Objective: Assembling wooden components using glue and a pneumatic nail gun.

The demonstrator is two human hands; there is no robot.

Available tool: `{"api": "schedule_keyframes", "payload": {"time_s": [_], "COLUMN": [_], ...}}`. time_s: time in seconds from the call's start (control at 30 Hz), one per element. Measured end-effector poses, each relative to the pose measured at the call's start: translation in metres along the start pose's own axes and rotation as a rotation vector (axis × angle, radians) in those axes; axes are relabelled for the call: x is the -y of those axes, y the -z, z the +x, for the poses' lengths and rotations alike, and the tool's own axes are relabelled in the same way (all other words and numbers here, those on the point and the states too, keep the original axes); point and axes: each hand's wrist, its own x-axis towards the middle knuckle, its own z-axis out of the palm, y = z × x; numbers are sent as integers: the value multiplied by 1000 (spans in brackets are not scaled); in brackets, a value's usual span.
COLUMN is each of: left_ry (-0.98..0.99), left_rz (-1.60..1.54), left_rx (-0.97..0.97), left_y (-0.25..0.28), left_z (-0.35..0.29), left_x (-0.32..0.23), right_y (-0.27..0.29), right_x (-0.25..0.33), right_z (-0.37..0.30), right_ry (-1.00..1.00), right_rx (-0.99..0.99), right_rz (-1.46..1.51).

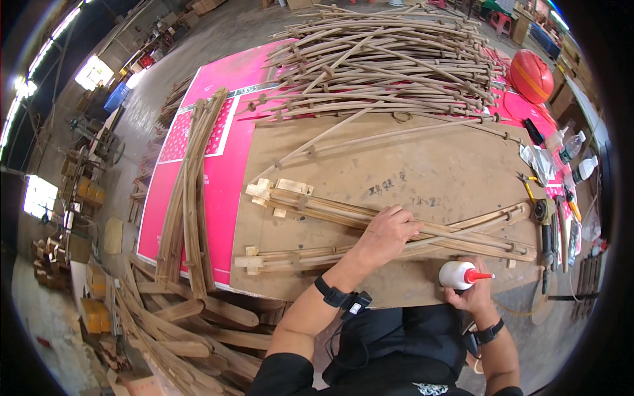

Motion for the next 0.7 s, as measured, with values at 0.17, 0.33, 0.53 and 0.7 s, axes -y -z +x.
{"api": "schedule_keyframes", "payload": {"time_s": [0.17, 0.33, 0.53, 0.7], "left_ry": [-12, -39, 43, 32], "left_rz": [42, 10, 79, 104], "left_rx": [-1, 10, 67, 86], "left_y": [2, -6, 8, 16], "left_z": [-3, 0, -4, -2], "left_x": [3, 1, -1, 2], "right_y": [1, 6, 5, 3], "right_x": [2, 1, 9, 8], "right_z": [8, -4, 4, 8], "right_ry": [99, 31, 37, 28], "right_rx": [-12, -13, 29, 50], "right_rz": [-21, -14, 86, 27]}}
